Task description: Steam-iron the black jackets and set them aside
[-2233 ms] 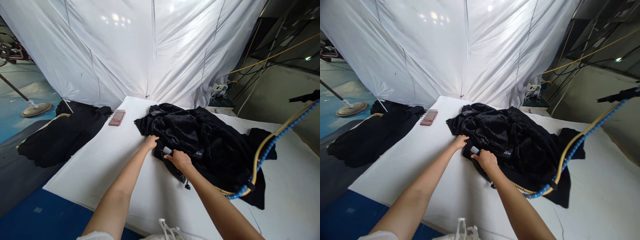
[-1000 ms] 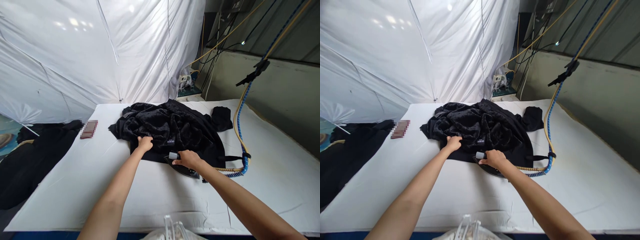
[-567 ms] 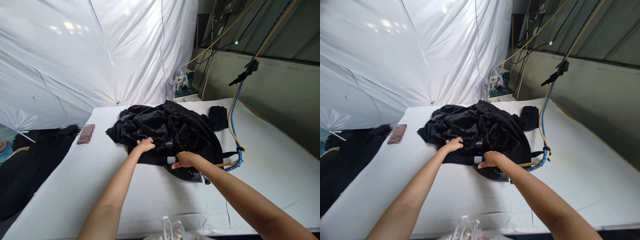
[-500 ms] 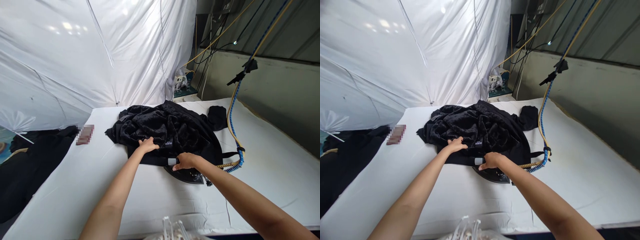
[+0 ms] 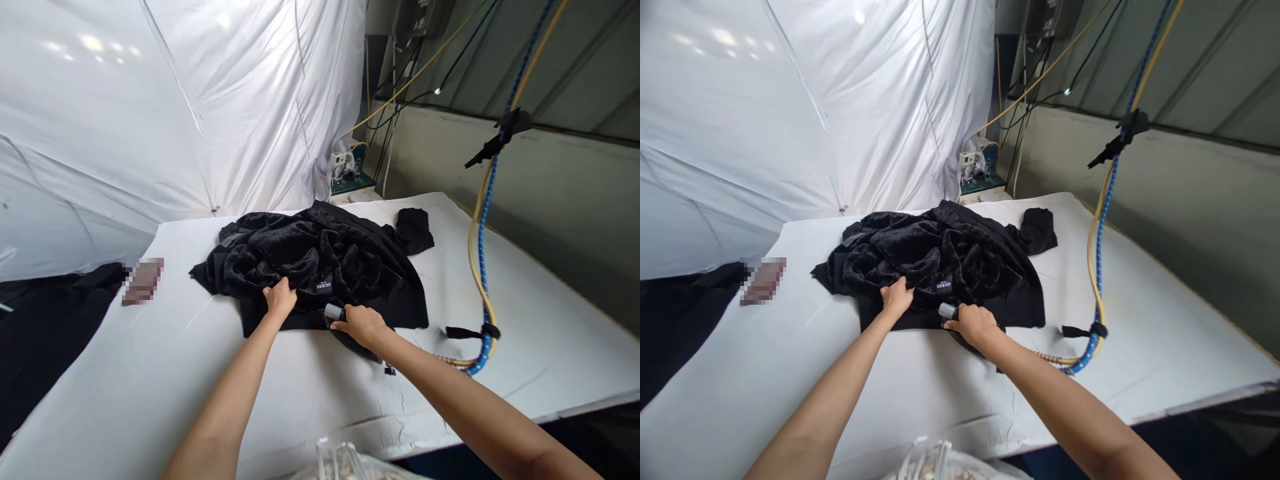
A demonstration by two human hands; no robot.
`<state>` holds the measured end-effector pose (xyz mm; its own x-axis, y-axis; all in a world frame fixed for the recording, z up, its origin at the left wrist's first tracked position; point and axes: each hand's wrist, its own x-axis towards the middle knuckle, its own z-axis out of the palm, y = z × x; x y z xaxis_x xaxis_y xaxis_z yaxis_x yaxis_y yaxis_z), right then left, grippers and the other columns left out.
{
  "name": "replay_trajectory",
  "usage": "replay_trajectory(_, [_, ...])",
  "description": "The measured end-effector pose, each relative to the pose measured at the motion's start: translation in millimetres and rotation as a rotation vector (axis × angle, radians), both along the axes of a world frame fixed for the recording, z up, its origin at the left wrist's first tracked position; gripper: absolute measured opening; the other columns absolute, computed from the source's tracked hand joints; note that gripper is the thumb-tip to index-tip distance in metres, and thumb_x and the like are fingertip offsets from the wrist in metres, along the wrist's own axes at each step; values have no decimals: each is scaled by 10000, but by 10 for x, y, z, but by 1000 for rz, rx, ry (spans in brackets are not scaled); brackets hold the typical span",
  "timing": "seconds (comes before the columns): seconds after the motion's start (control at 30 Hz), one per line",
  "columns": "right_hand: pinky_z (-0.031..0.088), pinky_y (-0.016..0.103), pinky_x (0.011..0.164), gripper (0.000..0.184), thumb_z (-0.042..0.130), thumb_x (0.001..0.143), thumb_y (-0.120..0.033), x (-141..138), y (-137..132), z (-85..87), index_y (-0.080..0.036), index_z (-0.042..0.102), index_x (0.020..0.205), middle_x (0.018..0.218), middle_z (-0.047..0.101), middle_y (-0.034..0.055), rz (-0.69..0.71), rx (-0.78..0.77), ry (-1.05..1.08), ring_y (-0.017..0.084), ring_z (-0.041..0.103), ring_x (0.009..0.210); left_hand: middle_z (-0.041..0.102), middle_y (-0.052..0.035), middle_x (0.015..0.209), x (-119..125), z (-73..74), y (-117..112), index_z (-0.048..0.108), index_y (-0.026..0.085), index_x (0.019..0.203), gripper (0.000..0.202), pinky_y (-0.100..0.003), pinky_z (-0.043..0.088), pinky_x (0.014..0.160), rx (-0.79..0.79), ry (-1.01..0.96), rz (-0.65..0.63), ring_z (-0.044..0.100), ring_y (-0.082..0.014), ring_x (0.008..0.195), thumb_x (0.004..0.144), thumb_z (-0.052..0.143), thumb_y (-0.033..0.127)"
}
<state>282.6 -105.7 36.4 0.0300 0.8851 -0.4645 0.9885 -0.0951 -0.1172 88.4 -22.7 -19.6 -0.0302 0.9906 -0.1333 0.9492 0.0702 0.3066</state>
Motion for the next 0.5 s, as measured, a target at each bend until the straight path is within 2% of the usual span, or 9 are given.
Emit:
replay_trajectory(0.13, [432,337,734,551,470,707,-652,62,-16,-58,-195,595,988,915,655,111,-122,8,-18,272,599,912,650,-105,985,-36,-47,-21,520,184,942,194,-366,315,857,2,15,23,579,-232,965,800,411,259])
replay_trajectory(0.3, [441,347,699,563,449,708,-666,509,-124,-20,-200,587,990,943,646,114,-236,-15,-50,287,597,905,636,-107,978,-88,6,-49,519,192,947,204,-389,325,836,-44,-17,23,565,-256,966,787,433,284])
replay_trajectory(0.4, [436,347,680,549,444,717,-653,860,-196,49,-202,576,1000,953,639,121,-293,-16,-89,292,596,902,552,-102,1140,23,117,-118,483,216,1068,328,-401,294,885,139,-12,33,475,-256,1085,749,502,289])
replay_trajectory(0.47, [432,343,668,537,444,722,-642,1052,-238,87,-200,571,999,943,638,125,-312,-13,-111,294,595,898,486,-77,1239,219,187,-157,458,261,1137,397,-402,246,940,256,-5,-69,376,-249,1172,749,530,314])
replay_trajectory(0.5, [430,339,665,531,446,723,-637,1122,-257,100,-199,572,996,934,639,124,-312,-15,-115,294,595,895,469,-64,1265,352,208,-166,456,283,1152,410,-409,226,957,262,-4,-144,338,-253,1195,755,534,351])
